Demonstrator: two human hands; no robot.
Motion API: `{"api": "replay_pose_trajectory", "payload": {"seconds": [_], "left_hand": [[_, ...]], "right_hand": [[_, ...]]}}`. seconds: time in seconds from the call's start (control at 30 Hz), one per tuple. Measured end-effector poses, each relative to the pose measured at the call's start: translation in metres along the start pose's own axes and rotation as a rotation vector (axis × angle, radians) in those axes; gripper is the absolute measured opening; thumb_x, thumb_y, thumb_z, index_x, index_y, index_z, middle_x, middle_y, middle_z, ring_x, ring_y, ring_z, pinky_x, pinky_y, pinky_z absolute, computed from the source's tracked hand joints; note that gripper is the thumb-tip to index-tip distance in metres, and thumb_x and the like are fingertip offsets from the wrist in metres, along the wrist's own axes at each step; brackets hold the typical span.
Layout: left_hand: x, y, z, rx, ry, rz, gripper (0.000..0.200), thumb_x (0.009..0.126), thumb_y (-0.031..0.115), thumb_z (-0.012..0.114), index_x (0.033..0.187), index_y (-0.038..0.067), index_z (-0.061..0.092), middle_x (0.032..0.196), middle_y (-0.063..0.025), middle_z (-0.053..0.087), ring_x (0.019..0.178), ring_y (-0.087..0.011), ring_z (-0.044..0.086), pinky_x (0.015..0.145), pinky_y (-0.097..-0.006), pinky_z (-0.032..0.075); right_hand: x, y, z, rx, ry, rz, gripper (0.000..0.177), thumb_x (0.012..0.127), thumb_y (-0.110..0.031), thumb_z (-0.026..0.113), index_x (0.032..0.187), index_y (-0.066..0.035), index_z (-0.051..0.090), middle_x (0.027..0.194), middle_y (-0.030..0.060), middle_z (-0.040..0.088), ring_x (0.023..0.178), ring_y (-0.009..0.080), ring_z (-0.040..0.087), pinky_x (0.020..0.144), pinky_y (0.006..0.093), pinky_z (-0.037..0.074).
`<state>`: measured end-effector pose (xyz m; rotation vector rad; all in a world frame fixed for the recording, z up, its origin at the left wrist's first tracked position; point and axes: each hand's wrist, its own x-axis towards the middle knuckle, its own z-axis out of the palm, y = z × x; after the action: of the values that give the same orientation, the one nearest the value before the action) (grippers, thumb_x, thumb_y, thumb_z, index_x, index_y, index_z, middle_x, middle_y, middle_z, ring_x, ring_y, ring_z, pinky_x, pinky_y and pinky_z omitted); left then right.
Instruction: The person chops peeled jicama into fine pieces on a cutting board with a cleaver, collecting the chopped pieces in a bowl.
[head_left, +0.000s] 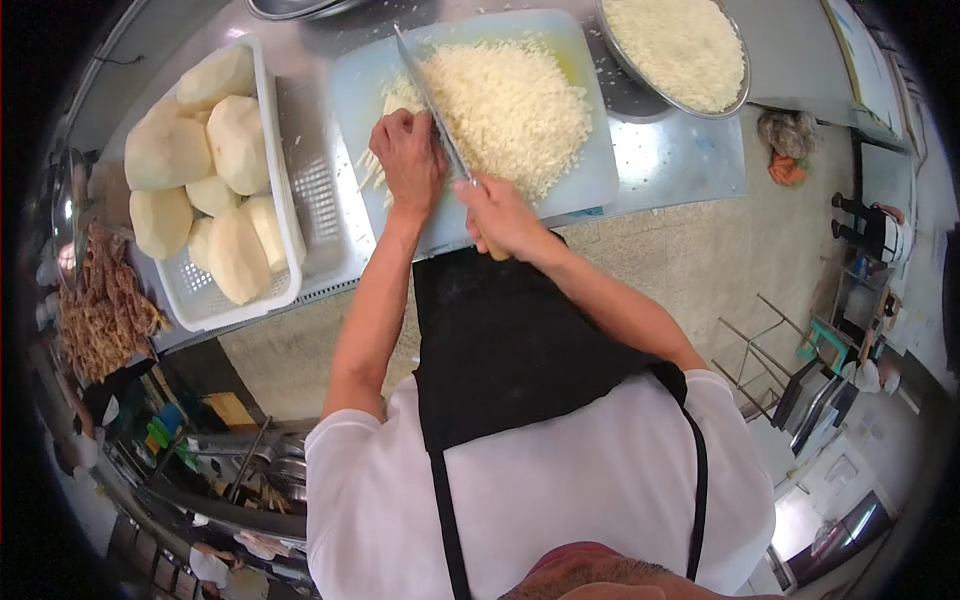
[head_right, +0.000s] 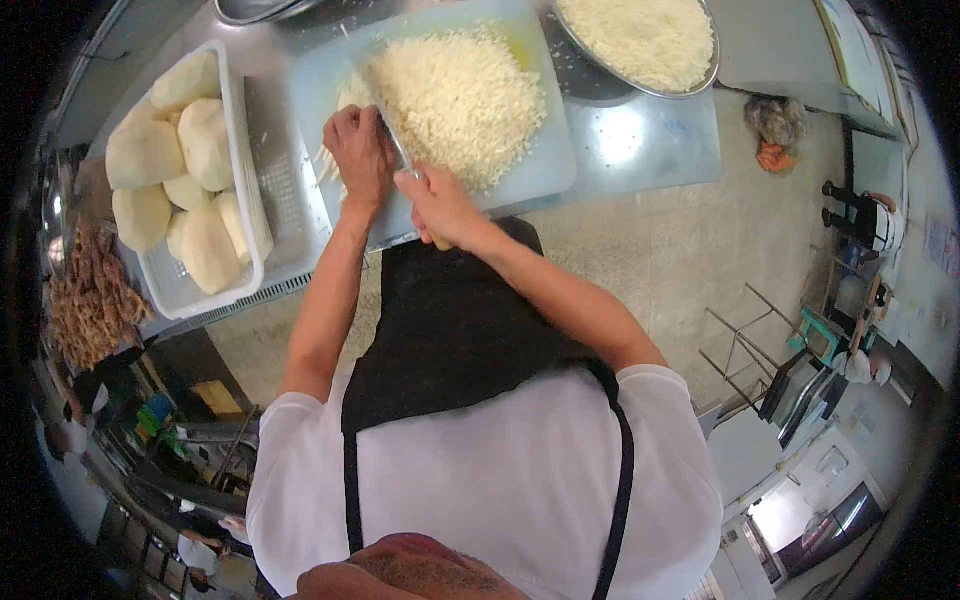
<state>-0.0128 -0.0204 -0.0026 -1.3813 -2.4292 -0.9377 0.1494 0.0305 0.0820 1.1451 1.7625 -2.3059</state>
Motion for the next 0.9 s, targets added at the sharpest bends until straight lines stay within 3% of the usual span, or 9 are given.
{"api": "replay_pose_trajectory", "payload": {"seconds": [0.1, 0.2, 0.43, 0.5, 0.57, 0.6, 0.63, 0.7, 0.9], "left_hand": [[-0.009, -0.003, -0.004, 0.01, -0.03, 0.02, 0.028, 0.078, 0.002, 0.068, 0.105, 0.009, 0.064, 0.108, -0.0128, 0.053, 0.109, -0.0356, 0.047, 0.095, -0.0496, 0.036], [-0.002, -0.001, -0.002, 0.005, -0.008, 0.007, 0.027, 0.079, 0.002, 0.067, 0.105, 0.009, 0.064, 0.107, -0.0137, 0.054, 0.107, -0.0361, 0.048, 0.095, -0.049, 0.037], [-0.001, 0.001, -0.001, -0.012, 0.028, 0.001, 0.024, 0.082, 0.001, 0.066, 0.104, 0.009, 0.065, 0.105, -0.0138, 0.054, 0.106, -0.0356, 0.049, 0.095, -0.0487, 0.037], [-0.003, -0.002, 0.0, -0.064, 0.061, -0.005, 0.023, 0.082, 0.001, 0.066, 0.104, 0.009, 0.065, 0.105, -0.0143, 0.055, 0.105, -0.0361, 0.049, 0.094, -0.0488, 0.038], [-0.003, -0.009, 0.001, -0.111, 0.098, -0.014, 0.023, 0.082, 0.001, 0.066, 0.103, 0.008, 0.064, 0.104, -0.0148, 0.055, 0.104, -0.0365, 0.05, 0.094, -0.0488, 0.038], [-0.006, -0.012, -0.004, -0.104, 0.044, -0.004, 0.023, 0.082, 0.001, 0.066, 0.104, 0.008, 0.064, 0.105, -0.0149, 0.054, 0.104, -0.0369, 0.049, 0.094, -0.0491, 0.039], [-0.005, -0.012, -0.006, -0.099, -0.003, 0.008, 0.023, 0.082, 0.001, 0.066, 0.104, 0.007, 0.064, 0.105, -0.0151, 0.054, 0.104, -0.0372, 0.049, 0.094, -0.0494, 0.039], [-0.004, -0.008, -0.005, -0.035, -0.029, 0.015, 0.023, 0.082, 0.001, 0.067, 0.104, 0.007, 0.063, 0.105, -0.0152, 0.054, 0.105, -0.0373, 0.049, 0.093, -0.0495, 0.039], [-0.003, -0.004, -0.009, 0.02, -0.041, 0.034, 0.022, 0.082, 0.001, 0.067, 0.103, 0.006, 0.063, 0.106, -0.0152, 0.054, 0.106, -0.037, 0.048, 0.093, -0.0494, 0.039]], "right_hand": [[-0.009, -0.012, 0.002, 0.042, 0.003, 0.077, 0.056, 0.105, -0.035, 0.052, 0.141, 0.008, 0.049, 0.061, 0.0059, 0.057, 0.045, 0.0138, 0.056, 0.044, 0.0298, 0.044], [-0.023, 0.0, 0.012, 0.079, 0.023, 0.01, 0.045, 0.104, -0.035, 0.053, 0.121, 0.007, 0.057, 0.06, 0.0054, 0.056, 0.045, 0.0139, 0.056, 0.043, 0.0303, 0.043], [-0.029, -0.008, 0.011, 0.153, -0.003, 0.059, 0.038, 0.105, -0.04, 0.052, 0.095, -0.003, 0.054, 0.066, 0.0057, 0.056, 0.046, 0.0132, 0.053, 0.044, 0.0295, 0.043], [-0.009, 0.008, 0.008, 0.114, 0.022, 0.039, 0.039, 0.105, -0.04, 0.053, 0.094, -0.003, 0.054, 0.065, 0.0055, 0.056, 0.046, 0.0129, 0.053, 0.043, 0.0293, 0.043], [0.005, 0.003, 0.001, 0.146, 0.03, 0.091, 0.051, 0.104, -0.037, 0.054, 0.126, 0.008, 0.059, 0.062, 0.0051, 0.057, 0.045, 0.0142, 0.056, 0.043, 0.0302, 0.044], [0.0, -0.009, -0.002, 0.12, 0.027, 0.074, 0.053, 0.103, -0.038, 0.054, 0.129, 0.008, 0.057, 0.061, 0.0058, 0.056, 0.045, 0.0145, 0.056, 0.043, 0.0305, 0.044], [-0.011, -0.02, -0.003, 0.127, 0.032, 0.076, 0.053, 0.103, -0.038, 0.054, 0.129, 0.008, 0.057, 0.061, 0.0058, 0.056, 0.045, 0.0145, 0.056, 0.043, 0.0305, 0.044], [-0.028, -0.035, -0.003, -0.025, 0.006, 0.049, 0.043, 0.103, -0.039, 0.055, 0.107, 0.004, 0.059, 0.062, 0.0068, 0.056, 0.045, 0.0151, 0.055, 0.043, 0.0314, 0.044], [-0.001, -0.031, -0.004, -0.022, -0.017, 0.062, 0.04, 0.105, -0.039, 0.051, 0.107, 0.0, 0.059, 0.062, 0.0047, 0.056, 0.045, 0.0125, 0.054, 0.043, 0.0295, 0.043]]}}
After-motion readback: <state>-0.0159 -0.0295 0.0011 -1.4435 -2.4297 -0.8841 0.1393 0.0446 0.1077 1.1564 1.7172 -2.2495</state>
